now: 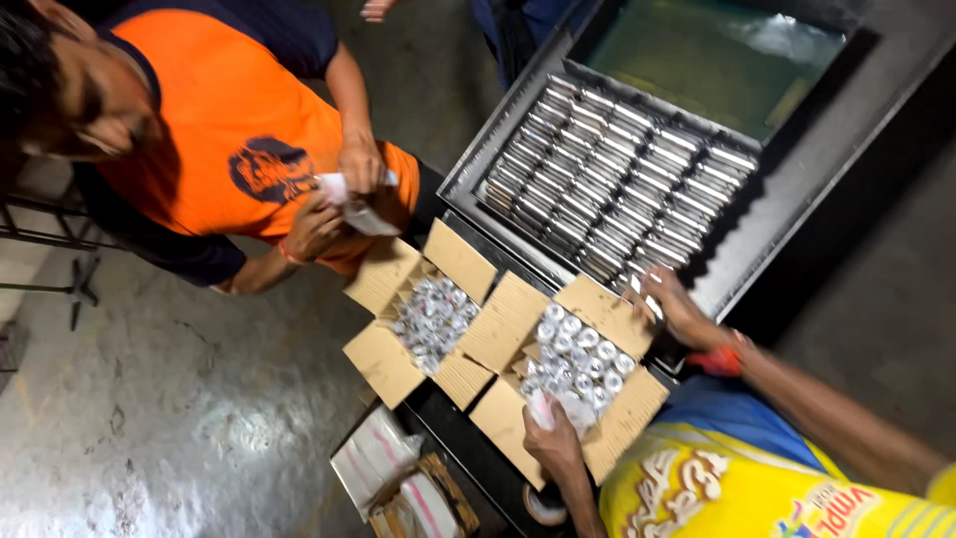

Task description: The person picks metal cylindrical parts, wraps each one in a plastic/paper sheet, and places the wrapped parts into compartmented cardboard boxes. A coworker across the table wraps parts at the same time, and the person presses the packed parts down to fit more in the box.

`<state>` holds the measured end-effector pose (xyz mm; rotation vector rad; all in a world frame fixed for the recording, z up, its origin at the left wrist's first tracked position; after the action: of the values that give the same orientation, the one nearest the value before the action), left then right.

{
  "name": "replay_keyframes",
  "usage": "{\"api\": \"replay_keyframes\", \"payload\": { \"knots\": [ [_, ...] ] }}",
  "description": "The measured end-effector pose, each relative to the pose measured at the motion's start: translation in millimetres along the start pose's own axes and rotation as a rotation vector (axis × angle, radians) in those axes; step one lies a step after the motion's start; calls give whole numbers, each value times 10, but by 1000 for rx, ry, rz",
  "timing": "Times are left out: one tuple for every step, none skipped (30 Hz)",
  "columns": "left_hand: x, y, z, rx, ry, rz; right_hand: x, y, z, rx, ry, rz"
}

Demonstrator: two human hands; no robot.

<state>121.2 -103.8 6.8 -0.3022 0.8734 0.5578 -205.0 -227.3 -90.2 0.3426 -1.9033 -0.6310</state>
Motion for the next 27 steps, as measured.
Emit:
{"api": "replay_keyframes", "payload": {
  "knots": [
    [3,-23,-51,-1,-6,10,-72,144,-241,172,-155,-5],
    [6,-45,-96,4,-13,20,-122,327,-465,341,-310,-12],
    [48,-53,-184,61,28,74,-280,494,-630,445,-290,-116],
    [92,-40,-261,123,62,131,-454,684,-796,542,-273,-228],
    [130,-16,-336,188,93,187,-619,778,-874,549,-87,-298],
    [144,9,-389,234,130,220,-767,880,-910,553,99,-366],
    [160,46,-433,277,169,253,-800,1000,-1039,648,131,-378],
    [175,82,-478,318,209,286,-819,1118,-1166,744,166,-390],
    [115,78,-448,295,162,206,-835,1241,-1268,839,204,-404],
    [56,78,-415,269,118,131,-805,1212,-1242,792,413,-323],
    [15,90,-387,239,76,64,-779,1194,-1212,743,626,-249],
    [-5,123,-375,243,143,29,-727,1161,-1172,693,843,-182],
    [-12,155,-357,242,209,2,-573,1125,-1210,669,1015,5],
    [-17,208,-325,240,270,-23,-426,1113,-1267,646,1176,198],
    [91,280,-389,369,302,70,-292,1117,-1332,625,1323,396],
    [203,371,-407,491,339,172,-191,1119,-1354,611,1120,427],
    [304,505,-406,596,392,281,-108,1118,-1351,602,931,448],
    [257,621,-364,696,512,263,-186,1171,-1399,716,858,398],
    [206,750,-278,790,633,243,-272,1244,-1426,825,779,334],
    [133,855,-197,876,758,212,-356,1335,-1452,925,695,263],
    [82,842,-121,910,842,161,-583,1506,-1460,1069,507,-19],
    [23,809,-66,945,921,97,-752,1729,-1448,1178,312,-303],
    [192,619,-63,806,771,143,-858,1961,-1436,1249,110,-588],
    [372,392,-67,676,619,193,-924,2008,-1387,1254,217,-592],
    [521,196,-61,556,469,237,-964,2022,-1355,1255,325,-583],
    [571,-9,-27,443,305,168,-1004,1988,-1349,1249,432,-567],
    [605,-174,22,341,137,102,-998,1858,-1368,1146,441,-557]
  ]
}}
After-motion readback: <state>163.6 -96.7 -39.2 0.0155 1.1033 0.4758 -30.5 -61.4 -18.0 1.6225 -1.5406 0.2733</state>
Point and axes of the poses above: each hand's wrist, its own y-axis away from the middle knuckle, its own z-axis out of the back of the hand, x = y × z, the point moved 10 cm from there along -y, towards the middle knuckle, and after that the axes turned 1 degree about z, right-handed, at the moved point
